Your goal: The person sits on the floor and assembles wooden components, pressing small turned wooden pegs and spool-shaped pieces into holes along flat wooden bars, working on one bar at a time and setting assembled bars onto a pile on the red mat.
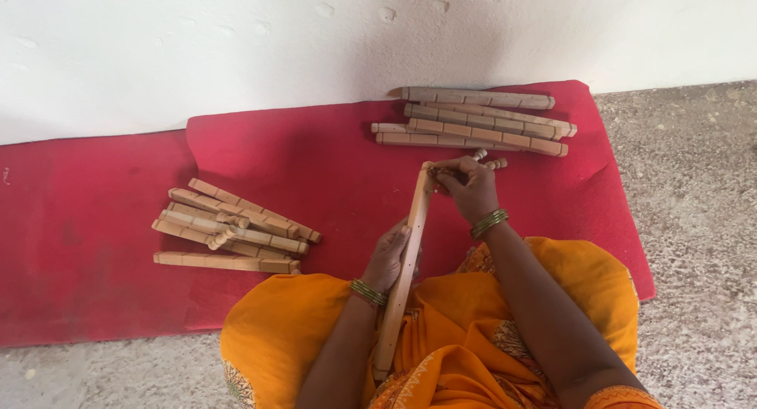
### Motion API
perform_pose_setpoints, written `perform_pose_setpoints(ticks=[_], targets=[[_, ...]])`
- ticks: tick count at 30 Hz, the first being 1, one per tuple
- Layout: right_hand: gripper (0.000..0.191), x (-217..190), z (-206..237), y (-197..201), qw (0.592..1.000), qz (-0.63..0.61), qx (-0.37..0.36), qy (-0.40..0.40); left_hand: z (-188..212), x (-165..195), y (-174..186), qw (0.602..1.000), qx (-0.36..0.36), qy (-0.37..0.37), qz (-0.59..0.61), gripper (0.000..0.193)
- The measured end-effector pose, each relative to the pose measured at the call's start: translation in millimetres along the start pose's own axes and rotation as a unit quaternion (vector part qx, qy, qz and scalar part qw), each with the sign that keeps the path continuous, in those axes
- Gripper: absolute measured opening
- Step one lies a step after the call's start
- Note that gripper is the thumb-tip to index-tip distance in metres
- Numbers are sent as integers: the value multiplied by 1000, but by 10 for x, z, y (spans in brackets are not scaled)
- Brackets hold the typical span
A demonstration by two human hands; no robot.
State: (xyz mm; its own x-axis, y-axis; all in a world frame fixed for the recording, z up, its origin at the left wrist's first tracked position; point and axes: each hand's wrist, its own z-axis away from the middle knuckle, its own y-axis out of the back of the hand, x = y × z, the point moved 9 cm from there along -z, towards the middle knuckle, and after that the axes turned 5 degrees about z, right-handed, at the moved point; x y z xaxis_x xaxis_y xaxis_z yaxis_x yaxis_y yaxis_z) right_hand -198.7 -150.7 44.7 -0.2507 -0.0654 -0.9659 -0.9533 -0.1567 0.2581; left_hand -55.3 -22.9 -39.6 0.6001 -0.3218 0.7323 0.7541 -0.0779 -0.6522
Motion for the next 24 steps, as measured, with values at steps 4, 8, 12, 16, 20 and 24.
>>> perform_pose_setpoints(ticks=[4, 8, 12, 16, 20, 24], targets=[[14, -54, 33, -122, 998, 20, -60, 20, -15, 5, 51, 1000, 17, -16, 3, 69], [15, -116, 57, -170, 995, 44, -62, 68, -11, 12, 62, 1000, 8, -20, 14, 69], [15, -45, 15, -27, 999, 10, -5, 31, -19, -15, 9, 1000, -8, -6, -10, 68], [15, -88, 47, -122, 997, 40, -54, 44, -17, 8, 42, 1000, 14, -15, -12, 68], [13, -164, 96, -182, 995, 48, -57, 70, -11, -11, 93, 999, 30, -6, -12, 66], [14, -45, 30, 8, 999, 2, 27, 18, -33, -8, -30, 999, -14, -19, -25, 63]])
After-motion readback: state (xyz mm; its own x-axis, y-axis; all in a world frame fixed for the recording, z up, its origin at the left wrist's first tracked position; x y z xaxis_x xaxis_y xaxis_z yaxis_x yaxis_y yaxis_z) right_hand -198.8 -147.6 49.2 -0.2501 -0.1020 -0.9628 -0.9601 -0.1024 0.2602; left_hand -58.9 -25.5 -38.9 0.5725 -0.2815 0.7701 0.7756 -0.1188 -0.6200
